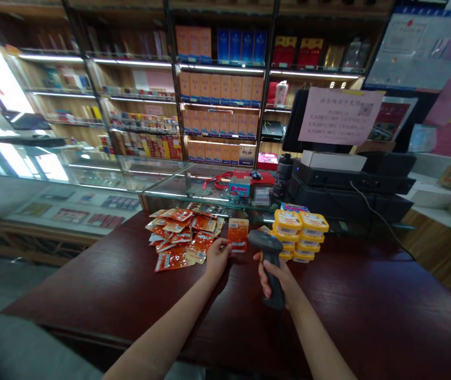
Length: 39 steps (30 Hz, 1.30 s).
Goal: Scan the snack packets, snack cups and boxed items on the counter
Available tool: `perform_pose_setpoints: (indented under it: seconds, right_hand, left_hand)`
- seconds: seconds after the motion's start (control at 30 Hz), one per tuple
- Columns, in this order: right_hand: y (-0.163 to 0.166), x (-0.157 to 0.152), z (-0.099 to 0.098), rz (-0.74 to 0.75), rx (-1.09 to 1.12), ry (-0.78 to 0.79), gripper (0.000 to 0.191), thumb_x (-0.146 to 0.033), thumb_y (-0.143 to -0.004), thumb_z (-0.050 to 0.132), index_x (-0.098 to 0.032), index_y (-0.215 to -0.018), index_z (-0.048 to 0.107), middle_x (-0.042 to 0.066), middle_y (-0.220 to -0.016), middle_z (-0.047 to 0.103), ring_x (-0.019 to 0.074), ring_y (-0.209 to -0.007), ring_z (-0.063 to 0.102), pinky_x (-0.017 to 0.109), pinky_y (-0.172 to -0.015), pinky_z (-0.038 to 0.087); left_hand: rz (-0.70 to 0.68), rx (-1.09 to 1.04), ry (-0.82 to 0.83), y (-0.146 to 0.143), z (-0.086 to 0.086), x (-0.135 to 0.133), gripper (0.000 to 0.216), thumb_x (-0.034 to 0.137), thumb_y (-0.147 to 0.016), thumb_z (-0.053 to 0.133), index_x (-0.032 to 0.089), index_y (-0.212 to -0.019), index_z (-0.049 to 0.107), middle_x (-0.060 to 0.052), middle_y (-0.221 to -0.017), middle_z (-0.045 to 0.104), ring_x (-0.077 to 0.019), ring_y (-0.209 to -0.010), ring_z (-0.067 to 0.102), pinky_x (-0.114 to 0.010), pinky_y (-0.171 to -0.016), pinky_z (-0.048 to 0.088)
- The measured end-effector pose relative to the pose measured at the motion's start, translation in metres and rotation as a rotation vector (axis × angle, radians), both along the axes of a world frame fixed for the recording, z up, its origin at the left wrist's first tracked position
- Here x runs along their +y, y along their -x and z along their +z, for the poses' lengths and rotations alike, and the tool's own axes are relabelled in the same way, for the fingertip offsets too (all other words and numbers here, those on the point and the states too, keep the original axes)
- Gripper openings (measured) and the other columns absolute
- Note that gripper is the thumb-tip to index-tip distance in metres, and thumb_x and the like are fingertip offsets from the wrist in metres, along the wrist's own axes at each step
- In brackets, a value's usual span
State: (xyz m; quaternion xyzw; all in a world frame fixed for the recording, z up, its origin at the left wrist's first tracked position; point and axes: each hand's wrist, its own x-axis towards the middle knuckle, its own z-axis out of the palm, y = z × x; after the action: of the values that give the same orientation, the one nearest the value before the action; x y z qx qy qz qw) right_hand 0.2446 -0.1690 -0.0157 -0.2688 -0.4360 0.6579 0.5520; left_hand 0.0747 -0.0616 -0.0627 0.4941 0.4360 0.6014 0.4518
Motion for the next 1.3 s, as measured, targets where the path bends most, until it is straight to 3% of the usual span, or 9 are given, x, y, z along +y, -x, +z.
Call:
perform_pose_setpoints:
  seconds: [0.2,0.4,0.5,0.6,0.77,0.87,0.97,1.1,1.3]
  right_hand:
    - [-0.004,-0.003,-0.026,0.07,0.087,-0.024,0.027,-0.039,-0.086,0.059,-0.02,-0.105,0.058,-0.005,-0.059,0.052,0.0034,-0.034,0.04,0.015,-0.033,0.038]
    - [-0.006,-0.011,-0.026,0.01,0.098,-0.014,0.025,-0.039,-0.087,0.057,-0.02,-0.104,0.058,-0.005,-0.059,0.052,0.0041,-0.035,0.043,0.015,-0.035,0.039]
    - [-0.007,-0.012,-0.025,-0.01,0.116,-0.002,0.024,-0.04,-0.087,0.057,-0.021,-0.102,0.057,-0.005,-0.06,0.052,0.0038,-0.035,0.042,0.015,-0.035,0.037]
    - [-0.006,-0.013,-0.025,0.002,0.117,0.001,0.024,-0.041,-0.085,0.059,-0.022,-0.1,0.055,-0.005,-0.059,0.053,0.0039,-0.033,0.042,0.015,-0.033,0.036]
    - [-0.007,-0.012,-0.022,-0.003,0.067,0.021,0.026,-0.042,-0.083,0.062,-0.022,-0.097,0.053,-0.006,-0.059,0.055,0.0046,-0.032,0.043,0.016,-0.033,0.038]
    - [-0.01,-0.007,-0.023,-0.019,-0.011,0.066,0.033,-0.044,-0.079,0.067,-0.02,-0.097,0.053,-0.007,-0.055,0.054,0.0054,-0.031,0.044,0.017,-0.031,0.038]
    - [-0.012,-0.001,-0.026,-0.054,-0.109,0.147,0.037,-0.044,-0.076,0.071,-0.019,-0.097,0.052,-0.008,-0.051,0.054,0.0061,-0.031,0.045,0.016,-0.03,0.035]
    - [-0.013,0.003,-0.027,-0.084,-0.191,0.208,0.041,-0.047,-0.073,0.073,-0.019,-0.094,0.052,-0.01,-0.048,0.054,0.0067,-0.03,0.046,0.015,-0.029,0.03]
    - [-0.013,0.003,-0.025,-0.087,-0.17,0.185,0.043,-0.048,-0.072,0.072,-0.018,-0.095,0.052,-0.01,-0.05,0.054,0.0069,-0.03,0.048,0.016,-0.029,0.036]
  left_hand:
    - [0.133,-0.362,0.07,0.026,0.031,0.002,0.027,0.031,-0.065,0.072,0.013,-0.077,0.056,0.001,-0.069,0.056,-0.01,-0.058,0.058,-0.024,-0.052,0.054]
    - [0.441,-0.484,0.06,0.087,0.073,0.051,0.016,0.017,-0.074,0.066,0.014,-0.076,0.05,0.003,-0.072,0.053,-0.0078,-0.059,0.06,-0.026,-0.06,0.057]
    - [0.444,-0.462,0.118,0.102,0.081,0.074,0.013,0.01,-0.076,0.062,0.013,-0.071,0.05,0.0,-0.07,0.054,-0.0079,-0.062,0.061,-0.025,-0.065,0.057]
    - [0.354,-0.428,0.13,0.103,0.079,0.084,0.01,0.004,-0.076,0.059,0.011,-0.071,0.053,-0.003,-0.069,0.058,-0.0096,-0.065,0.063,-0.024,-0.068,0.057]
    - [0.309,-0.327,0.025,0.088,0.062,0.076,0.013,0.006,-0.073,0.059,0.013,-0.084,0.056,-0.002,-0.075,0.06,-0.0103,-0.066,0.063,-0.028,-0.069,0.057]
    - [0.262,-0.134,-0.047,0.069,0.049,0.067,0.012,0.012,-0.073,0.058,0.014,-0.085,0.057,-0.001,-0.077,0.059,-0.0114,-0.063,0.061,-0.027,-0.06,0.056]
    - [0.116,0.089,-0.079,0.041,0.036,0.062,0.011,0.017,-0.075,0.056,0.016,-0.086,0.059,-0.001,-0.075,0.06,-0.0122,-0.061,0.059,-0.026,-0.056,0.052]
    - [-0.08,0.505,-0.162,-0.001,0.024,0.066,0.008,0.014,-0.071,0.058,0.016,-0.076,0.064,-0.001,-0.071,0.063,-0.0143,-0.066,0.059,-0.029,-0.068,0.05]
    - [-0.147,0.875,-0.194,-0.057,0.024,0.08,0.012,0.022,-0.07,0.067,0.016,-0.08,0.067,-0.01,-0.084,0.068,-0.0221,-0.081,0.062,-0.033,-0.077,0.047]
